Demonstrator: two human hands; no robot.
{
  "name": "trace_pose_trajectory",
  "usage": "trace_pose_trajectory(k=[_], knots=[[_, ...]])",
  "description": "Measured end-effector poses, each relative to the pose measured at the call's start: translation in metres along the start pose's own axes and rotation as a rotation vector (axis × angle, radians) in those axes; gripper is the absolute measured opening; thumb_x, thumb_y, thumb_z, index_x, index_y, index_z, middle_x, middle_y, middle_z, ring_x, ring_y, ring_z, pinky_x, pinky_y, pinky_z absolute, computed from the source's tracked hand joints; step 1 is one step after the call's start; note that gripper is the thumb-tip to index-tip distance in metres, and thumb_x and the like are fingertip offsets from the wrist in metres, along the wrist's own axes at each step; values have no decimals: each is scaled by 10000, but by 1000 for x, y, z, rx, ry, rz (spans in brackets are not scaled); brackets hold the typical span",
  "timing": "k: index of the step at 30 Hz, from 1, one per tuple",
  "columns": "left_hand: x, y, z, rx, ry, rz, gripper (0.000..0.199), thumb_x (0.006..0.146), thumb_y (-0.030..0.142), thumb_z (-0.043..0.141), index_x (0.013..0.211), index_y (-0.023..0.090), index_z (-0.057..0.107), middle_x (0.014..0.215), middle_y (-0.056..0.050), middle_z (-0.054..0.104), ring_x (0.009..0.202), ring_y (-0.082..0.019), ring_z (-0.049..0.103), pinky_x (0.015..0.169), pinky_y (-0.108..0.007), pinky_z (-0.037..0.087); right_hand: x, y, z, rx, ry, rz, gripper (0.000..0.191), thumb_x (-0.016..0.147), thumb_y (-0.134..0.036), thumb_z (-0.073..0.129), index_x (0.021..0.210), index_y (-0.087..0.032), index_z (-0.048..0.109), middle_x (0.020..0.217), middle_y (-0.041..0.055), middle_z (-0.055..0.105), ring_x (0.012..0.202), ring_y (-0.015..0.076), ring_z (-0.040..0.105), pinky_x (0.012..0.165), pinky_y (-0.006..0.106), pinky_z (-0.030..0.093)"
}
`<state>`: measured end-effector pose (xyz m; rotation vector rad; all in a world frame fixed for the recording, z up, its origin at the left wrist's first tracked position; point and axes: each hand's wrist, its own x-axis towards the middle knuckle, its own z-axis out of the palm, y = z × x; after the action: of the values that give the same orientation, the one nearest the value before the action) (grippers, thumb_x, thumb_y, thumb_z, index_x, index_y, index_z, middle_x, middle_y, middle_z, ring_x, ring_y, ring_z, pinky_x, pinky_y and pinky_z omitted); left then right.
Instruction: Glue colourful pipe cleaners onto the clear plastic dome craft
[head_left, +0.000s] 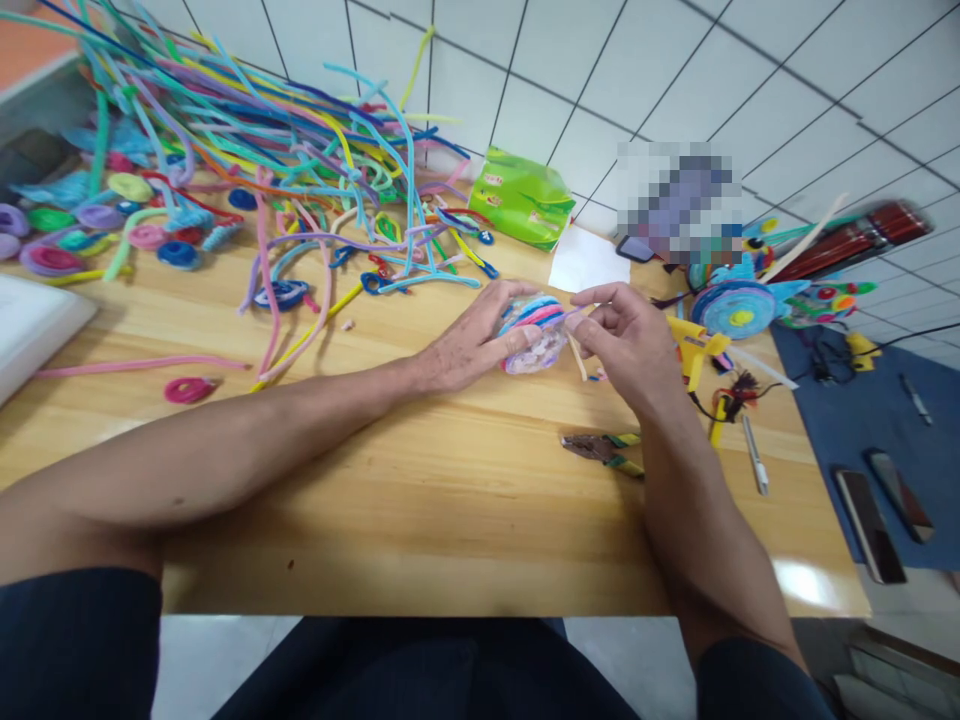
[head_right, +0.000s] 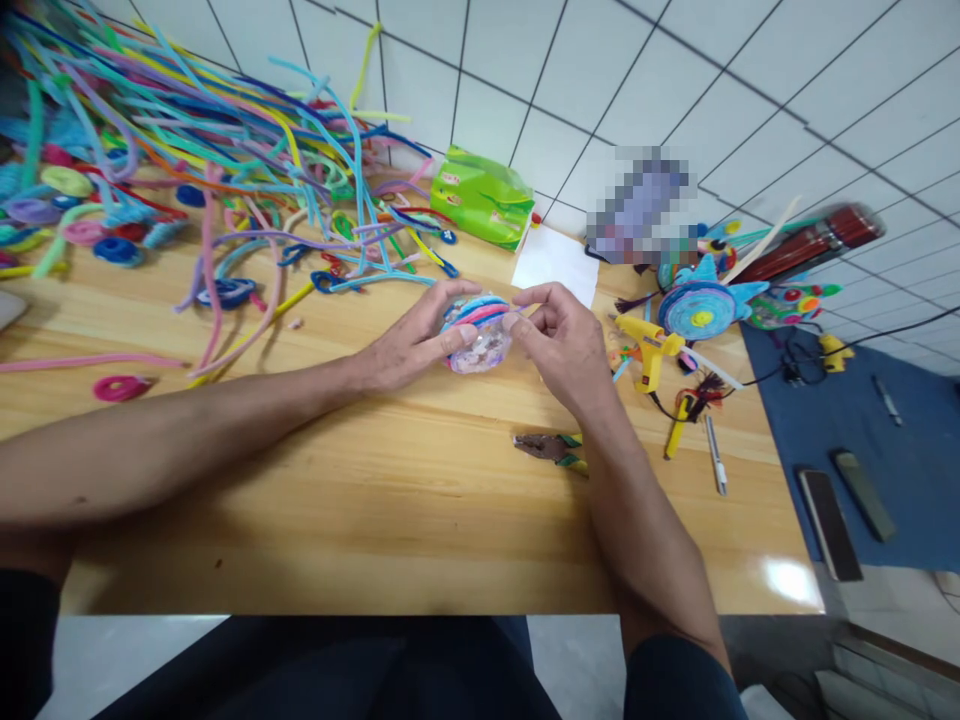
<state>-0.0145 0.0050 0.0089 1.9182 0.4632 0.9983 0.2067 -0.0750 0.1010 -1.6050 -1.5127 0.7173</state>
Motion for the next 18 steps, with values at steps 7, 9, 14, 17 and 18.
trace_pose_trajectory(k=[7,9,14,17,18], knots=[[-1,-3,0,1,9,4,715,1084,775,616,1558,244,550,1605,-164,654,1567,-344,602,1401,-548,445,-26,-4,-20,-81,162,-25,326,1014,-549,764,832,-284,709,637,-24,610,598,178,557,623,356,484],[-1,-1,0,8,7,-3,712,1092,764,611,1559,231,542,1615,-175,644,1572,-347,597,1399,-550,446,-46,7,-30,-131,205,5,390,1027,-513,721,720,-282,656,617,-6,624,634,196,580,679,377,502],[-2,1,-1,29,5,-24,743,1098,758,599,1576,193,528,1590,-189,643,1532,-347,614,1375,-542,461,-89,59,-67,-229,363,208,376,911,-429,688,582,-284,581,573,-8,583,624,196,535,667,372,457],[-3,-1,-1,16,16,-30,744,1082,768,621,1574,216,535,1592,-166,647,1526,-340,616,1371,-522,468,-96,88,-87,-245,540,276,257,812,-441,673,614,-293,604,592,-12,580,640,202,513,656,375,424],[-3,-2,0,10,18,-32,737,1078,766,632,1573,229,538,1593,-156,649,1524,-338,616,1372,-521,467,-95,96,-92,-243,583,290,236,790,-449,672,624,-296,602,600,-14,582,648,205,509,656,376,414]])
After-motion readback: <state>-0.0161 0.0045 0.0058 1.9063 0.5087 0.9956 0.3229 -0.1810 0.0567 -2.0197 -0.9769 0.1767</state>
